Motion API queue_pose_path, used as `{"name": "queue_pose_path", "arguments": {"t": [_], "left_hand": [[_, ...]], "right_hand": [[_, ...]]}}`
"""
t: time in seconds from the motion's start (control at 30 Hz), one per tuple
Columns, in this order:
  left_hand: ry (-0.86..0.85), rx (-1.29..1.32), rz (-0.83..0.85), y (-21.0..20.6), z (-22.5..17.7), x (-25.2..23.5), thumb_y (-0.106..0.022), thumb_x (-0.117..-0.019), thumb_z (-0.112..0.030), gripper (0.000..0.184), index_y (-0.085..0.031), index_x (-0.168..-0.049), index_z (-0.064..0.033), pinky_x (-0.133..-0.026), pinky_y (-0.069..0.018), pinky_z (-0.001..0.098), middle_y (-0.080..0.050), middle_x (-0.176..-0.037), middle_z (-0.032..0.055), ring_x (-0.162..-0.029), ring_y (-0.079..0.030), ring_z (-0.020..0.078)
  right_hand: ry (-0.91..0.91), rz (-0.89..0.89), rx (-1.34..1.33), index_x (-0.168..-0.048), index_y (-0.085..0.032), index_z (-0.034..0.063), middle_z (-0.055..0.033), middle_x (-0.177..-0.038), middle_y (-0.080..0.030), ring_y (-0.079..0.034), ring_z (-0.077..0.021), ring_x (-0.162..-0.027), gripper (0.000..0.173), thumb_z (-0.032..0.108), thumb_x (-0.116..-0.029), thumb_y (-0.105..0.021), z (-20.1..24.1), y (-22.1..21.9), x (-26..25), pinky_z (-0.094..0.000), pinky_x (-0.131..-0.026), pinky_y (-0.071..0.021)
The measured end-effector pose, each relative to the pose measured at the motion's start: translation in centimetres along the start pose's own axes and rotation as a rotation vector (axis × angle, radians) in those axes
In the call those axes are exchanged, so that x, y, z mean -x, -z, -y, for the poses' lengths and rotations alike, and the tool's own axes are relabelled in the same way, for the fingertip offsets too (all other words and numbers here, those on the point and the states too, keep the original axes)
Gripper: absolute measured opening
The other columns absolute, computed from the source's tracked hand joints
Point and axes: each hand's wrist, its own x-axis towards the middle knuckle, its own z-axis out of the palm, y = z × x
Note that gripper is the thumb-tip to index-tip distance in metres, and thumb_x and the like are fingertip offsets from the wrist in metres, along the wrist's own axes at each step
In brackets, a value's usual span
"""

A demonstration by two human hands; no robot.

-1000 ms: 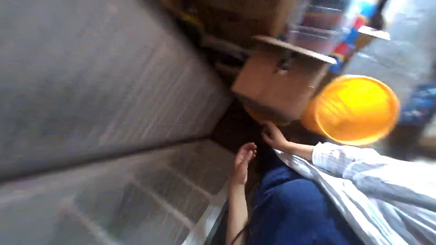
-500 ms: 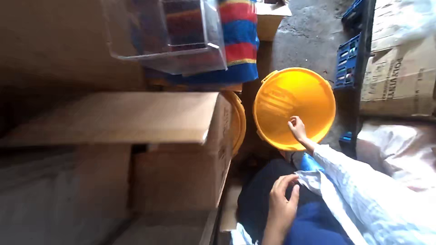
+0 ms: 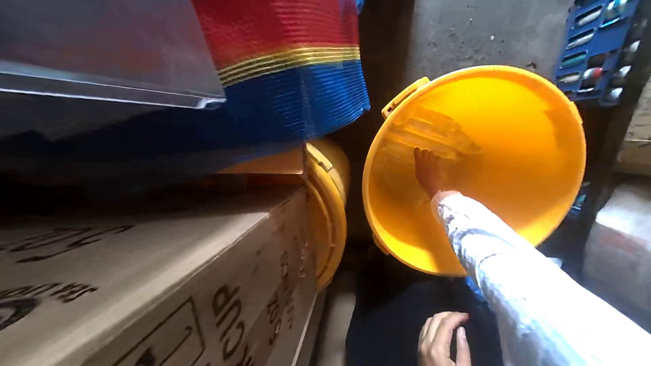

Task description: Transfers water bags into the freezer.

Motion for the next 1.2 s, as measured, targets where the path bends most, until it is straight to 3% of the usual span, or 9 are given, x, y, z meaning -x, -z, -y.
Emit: {"name": "queue_pose_path", "arguments": {"t": [0.2,0.33,0.5,0.57,0.63,0.7,0.8,0.97,1.2], "left_hand": [[-0.051,-0.132,0.029,0.0,-1.4,-0.4,-0.064,-0.0926,-0.004,0.02,-0.078,-0.107,-0.0047,-0.099,-0.055,0.0353,-0.077,-0.108,0.0082,-0.106,-0.072,0.0192],[-0.193,-0.279,-0.068,-0.3,-2.1,-0.7,-0.066,-0.0902,-0.011,0.024,-0.078,-0.111,-0.0096,-0.099,-0.0553,0.0367,-0.074,-0.115,0.0082,-0.112,-0.069,0.0223],[-0.438,-0.524,-0.111,0.0,-4.9,-1.6,-0.069,-0.0917,-0.028,0.056,-0.05,-0.144,-0.0198,-0.121,-0.0253,0.0591,-0.049,-0.15,0.0212,-0.145,-0.041,0.0392],[-0.512,-0.508,-0.071,0.3,-6.6,-1.8,-0.069,-0.091,-0.028,0.051,-0.06,-0.14,-0.0175,-0.116,-0.0329,0.0641,-0.062,-0.139,0.0187,-0.136,-0.054,0.0386],[-0.595,-0.487,-0.094,1.1,-8.6,-1.8,-0.069,-0.0861,-0.028,0.033,-0.076,-0.116,-0.0164,-0.098,-0.0554,0.0464,-0.075,-0.105,0.0082,-0.102,-0.072,0.0257],[-0.647,-0.438,-0.079,2.2,-9.9,-1.8,-0.07,-0.0841,-0.03,0.025,-0.078,-0.102,-0.0152,-0.081,-0.0595,0.0305,-0.075,-0.088,0.0027,-0.083,-0.072,0.0163],[-0.571,-0.264,-0.003,2.8,-9.1,-1.9,-0.074,-0.0797,-0.034,0.035,-0.075,-0.103,-0.0076,-0.073,-0.0595,0.0262,-0.076,-0.088,0.0043,-0.081,-0.073,0.013],[-0.385,0.141,0.067,1.6,-4.8,-1.6,-0.08,-0.0799,-0.028,0.041,-0.067,-0.105,0.001,-0.086,-0.0576,0.0213,-0.074,-0.097,0.0104,-0.093,-0.071,0.0088],[-0.249,0.255,-0.001,1.3,-0.7,-0.5,-0.079,-0.0851,-0.028,0.039,-0.065,-0.105,0.0024,-0.09,-0.0557,0.021,-0.073,-0.097,0.011,-0.097,-0.069,0.0076]], "right_hand": [[0.006,0.406,-0.185,-0.144,-0.048,-0.0036,-0.031,-0.139,-0.052,-0.058,-0.05,-0.121,0.075,0.021,-0.0833,-0.084,-1.3,5.5,0.1,-0.068,-0.094,-0.0505],[-0.163,0.838,-0.56,-0.142,-0.051,0.0,-0.0218,-0.126,-0.063,-0.065,-0.0283,-0.105,0.051,0.026,-0.1015,-0.065,0.0,16.7,9.3,-0.0464,-0.093,-0.0529],[-0.014,1.344,-0.794,-0.121,-0.06,0.0031,-0.0084,-0.087,-0.065,-0.066,-0.018,-0.073,0.027,0.02,-0.1037,-0.048,-2.2,27.1,22.4,-0.0382,-0.064,-0.058],[0.125,1.444,-0.806,-0.116,-0.063,0.0036,-0.0055,-0.087,-0.068,-0.068,-0.0144,-0.072,0.035,0.032,-0.0999,-0.049,-2.4,30.3,26.1,-0.0354,-0.065,-0.0594],[0.271,1.514,-0.792,-0.12,-0.065,-0.0028,-0.0085,-0.102,-0.071,-0.066,-0.0131,-0.092,0.059,0.05,-0.1031,-0.044,-2.5,32.5,27.4,-0.0364,-0.087,-0.0537],[0.295,1.531,-0.901,-0.103,-0.069,0.0057,0.0015,-0.088,-0.071,-0.066,-0.0059,-0.081,0.074,0.069,-0.0982,-0.032,-3.2,31.3,27.0,-0.0288,-0.078,-0.055],[0.264,1.397,-1.273,-0.087,-0.071,0.0172,0.0049,-0.071,-0.073,-0.069,-0.0098,-0.058,0.078,0.081,-0.094,-0.026,-3.4,24.4,23.0,-0.0307,-0.051,-0.0578],[-0.893,0.673,-1.719,-0.147,-0.037,0.0026,-0.0213,-0.12,-0.062,-0.069,-0.0286,-0.096,0.063,0.052,-0.1078,-0.039,-0.5,7.9,11.8,-0.0392,-0.08,-0.0599],[-1.14,0.148,-1.655,-0.159,-0.028,0.0077,-0.0155,-0.157,-0.044,-0.049,-0.0298,-0.14,0.08,0.065,-0.104,-0.036,5.9,-2.0,6.0,-0.0485,-0.111,-0.0448]]}}
